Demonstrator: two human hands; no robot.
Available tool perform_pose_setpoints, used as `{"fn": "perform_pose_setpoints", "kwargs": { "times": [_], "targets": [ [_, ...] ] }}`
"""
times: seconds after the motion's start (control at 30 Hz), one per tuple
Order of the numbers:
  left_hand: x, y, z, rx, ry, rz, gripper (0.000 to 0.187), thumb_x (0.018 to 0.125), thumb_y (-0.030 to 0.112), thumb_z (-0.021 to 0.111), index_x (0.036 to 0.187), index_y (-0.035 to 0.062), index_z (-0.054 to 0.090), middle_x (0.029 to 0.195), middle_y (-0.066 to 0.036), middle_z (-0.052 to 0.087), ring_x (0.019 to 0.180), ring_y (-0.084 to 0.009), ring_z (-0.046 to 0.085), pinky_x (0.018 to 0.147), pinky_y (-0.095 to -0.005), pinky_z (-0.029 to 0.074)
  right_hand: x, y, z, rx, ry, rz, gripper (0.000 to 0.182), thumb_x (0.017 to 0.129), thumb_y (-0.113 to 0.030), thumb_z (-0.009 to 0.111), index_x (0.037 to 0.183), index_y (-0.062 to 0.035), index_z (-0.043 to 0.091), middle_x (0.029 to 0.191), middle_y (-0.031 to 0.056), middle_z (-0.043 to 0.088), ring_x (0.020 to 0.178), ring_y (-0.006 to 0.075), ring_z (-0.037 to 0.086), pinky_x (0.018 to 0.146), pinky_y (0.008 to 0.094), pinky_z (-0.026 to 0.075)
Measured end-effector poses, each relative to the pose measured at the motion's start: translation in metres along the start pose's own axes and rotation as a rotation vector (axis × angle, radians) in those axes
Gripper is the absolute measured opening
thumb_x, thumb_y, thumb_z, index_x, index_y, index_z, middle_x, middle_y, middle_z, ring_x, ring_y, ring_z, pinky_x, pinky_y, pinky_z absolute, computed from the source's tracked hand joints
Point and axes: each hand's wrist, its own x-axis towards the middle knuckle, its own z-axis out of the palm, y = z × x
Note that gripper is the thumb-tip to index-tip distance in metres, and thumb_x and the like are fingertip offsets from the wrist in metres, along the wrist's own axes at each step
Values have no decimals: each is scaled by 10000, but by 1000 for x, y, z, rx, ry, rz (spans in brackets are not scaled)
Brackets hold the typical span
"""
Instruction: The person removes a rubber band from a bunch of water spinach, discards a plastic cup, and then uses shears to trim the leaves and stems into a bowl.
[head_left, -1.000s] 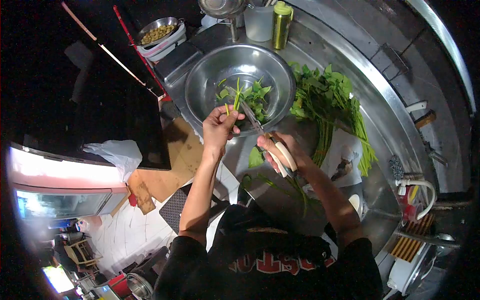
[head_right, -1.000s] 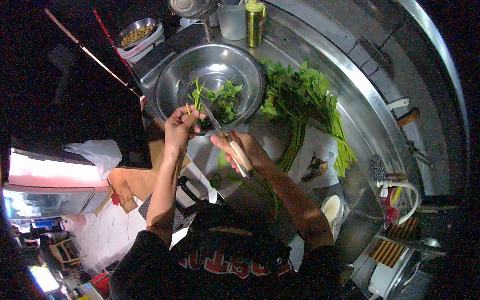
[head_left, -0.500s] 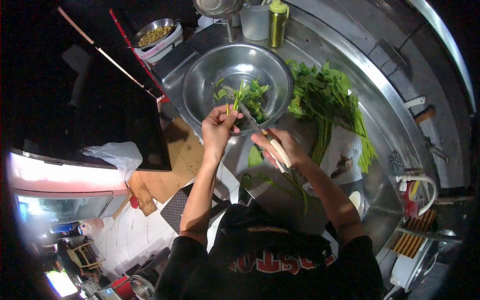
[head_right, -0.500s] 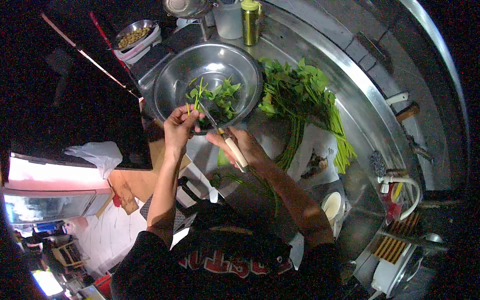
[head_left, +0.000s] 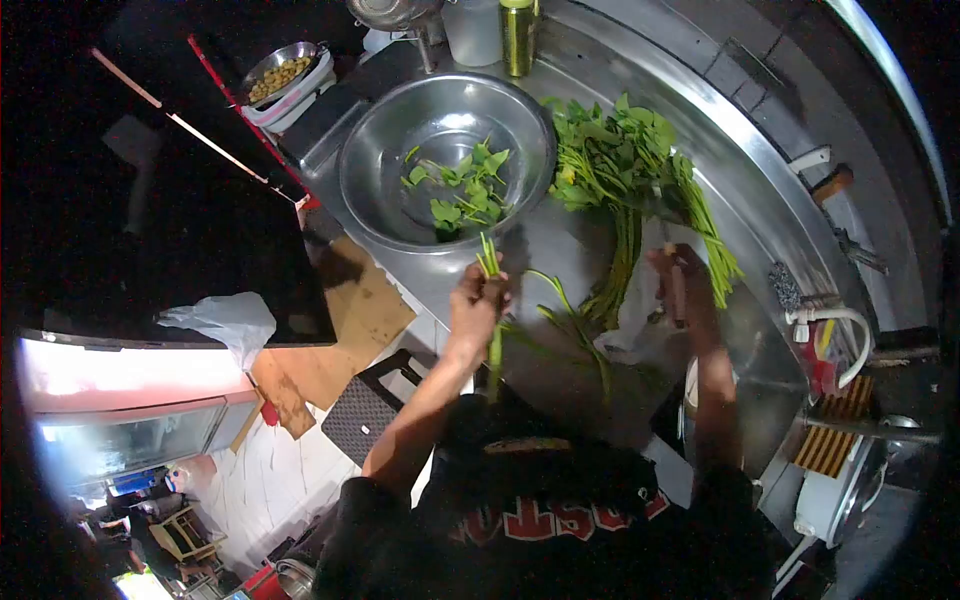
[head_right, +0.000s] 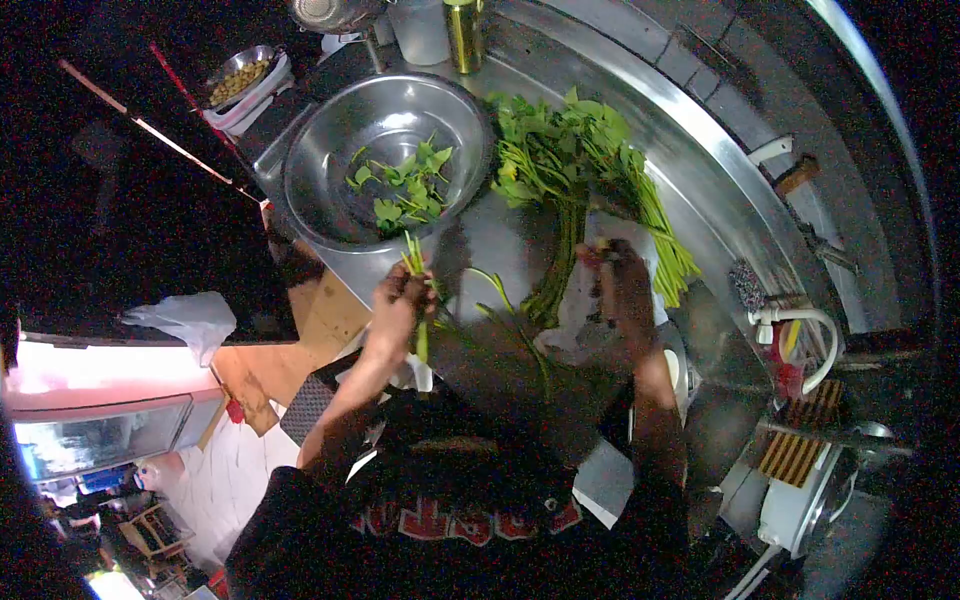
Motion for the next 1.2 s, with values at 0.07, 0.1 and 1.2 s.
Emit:
{"fn": "perform_pose_setpoints", "kwargs": {
  "times": [0.07, 0.1, 1.2],
  "targets": [
    [0, -34, 26, -306, 27, 14, 244, 909, 27, 411, 1143, 74, 465, 846, -39, 512, 676, -119, 496, 594, -253, 431, -14, 15, -35, 4, 20, -76, 295, 879, -245, 533, 1064, -18, 498, 874, 114, 660, 563, 126, 578, 484, 260, 450],
    [1, -47, 30, -304, 19, 6, 244, 909, 27, 411, 1143, 74, 465, 846, -39, 512, 676, -119, 496, 594, -253, 431, -16, 27, -51, 3, 29, -69, 295, 879, -245, 533, 1064, -18, 498, 874, 114, 660, 563, 126, 578, 484, 260, 450],
    [-29, -79, 0, 284, 299, 345, 397, 785, -101, 459, 1148, 54, 501, 1165, -73, 524, 1145, -223, 446, 974, -331, 330, 152, 3, -194, -482, 747, -414, 404, 724, -232, 662, 1060, -153, 451, 803, 197, 610, 791, 416, 589, 693, 424, 457]
  ]
}}
